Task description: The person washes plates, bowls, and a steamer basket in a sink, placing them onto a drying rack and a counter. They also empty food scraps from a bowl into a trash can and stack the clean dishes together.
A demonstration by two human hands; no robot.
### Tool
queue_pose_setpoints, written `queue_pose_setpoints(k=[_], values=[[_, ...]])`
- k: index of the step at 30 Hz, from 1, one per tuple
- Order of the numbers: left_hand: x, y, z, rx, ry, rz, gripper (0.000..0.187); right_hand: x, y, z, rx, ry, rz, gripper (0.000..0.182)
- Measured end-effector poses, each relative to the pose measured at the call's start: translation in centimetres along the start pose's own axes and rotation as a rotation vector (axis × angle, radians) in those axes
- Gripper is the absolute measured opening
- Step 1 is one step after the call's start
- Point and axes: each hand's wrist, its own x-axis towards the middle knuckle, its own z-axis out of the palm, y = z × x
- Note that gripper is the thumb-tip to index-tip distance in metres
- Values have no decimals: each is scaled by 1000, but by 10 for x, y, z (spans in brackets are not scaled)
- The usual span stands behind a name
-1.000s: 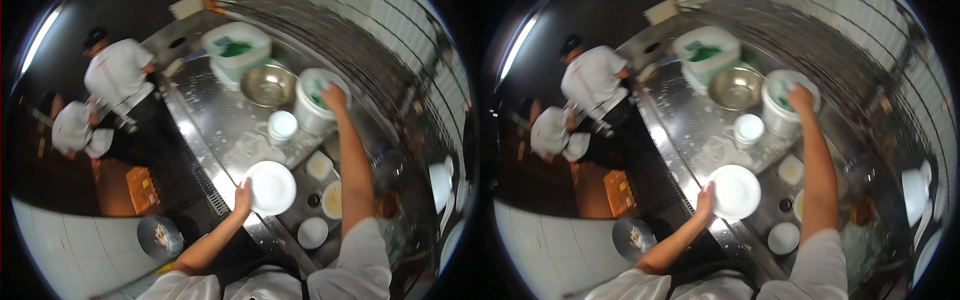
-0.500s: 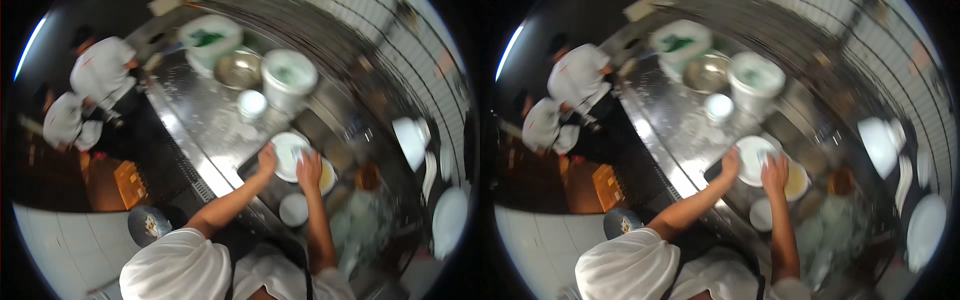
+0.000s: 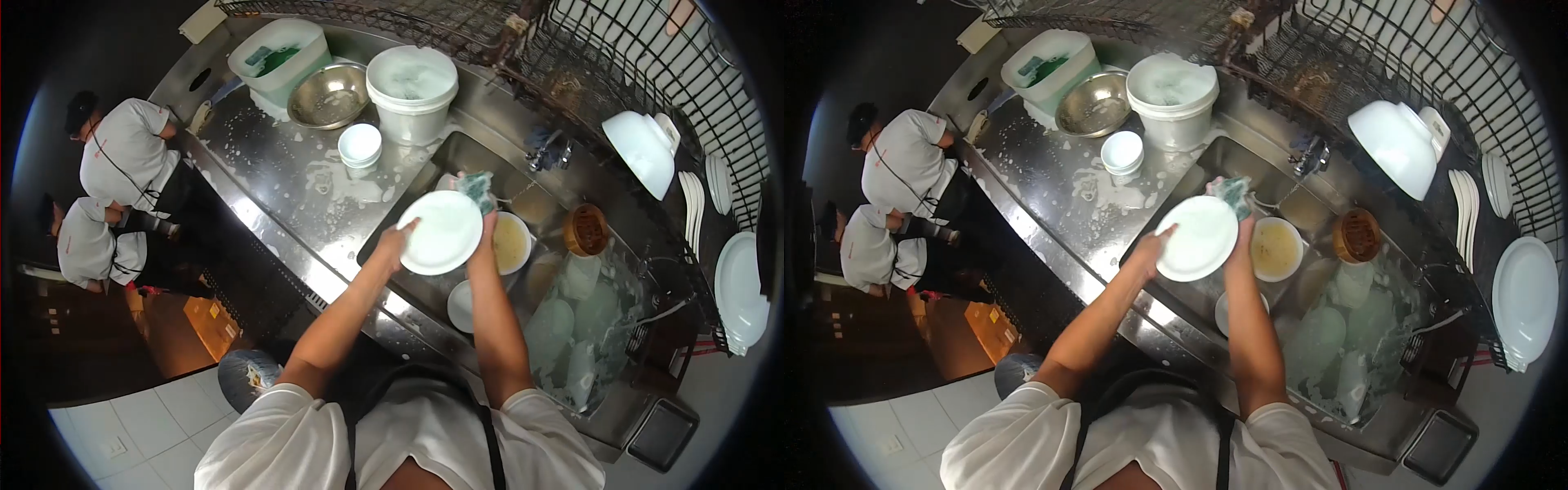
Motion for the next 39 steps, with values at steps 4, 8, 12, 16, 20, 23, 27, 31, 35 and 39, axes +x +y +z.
queue_pose_setpoints(k=[4,8,12,16,20,23,27,31,35,39], values=[[29,-15,-2,113,220,140,62,-34,120,6,233,192,-15,40],[66,-1,-74,93,228,247,42,-47,95,97,-224,491,178,44],[36,46,-138,21,278,315,41,19,37,172,-599,479,8,41],[56,79,-249,518,583,512,53,142,25,186,-1447,363,-483,40],[99,137,-326,811,688,627,48,247,24,168,-2143,143,-589,41],[89,190,-334,1168,748,632,40,300,30,136,-2520,-203,-320,45],[87,220,-292,1280,716,908,30,329,40,129,-2414,-278,449,48],[104,227,-176,1137,396,1007,24,297,38,153,-1975,5,40,59],[173,217,-122,1477,468,1058,14,219,26,207,-1034,225,-301,75],[209,218,-132,1452,294,1275,17,145,19,170,-458,488,25,75]])
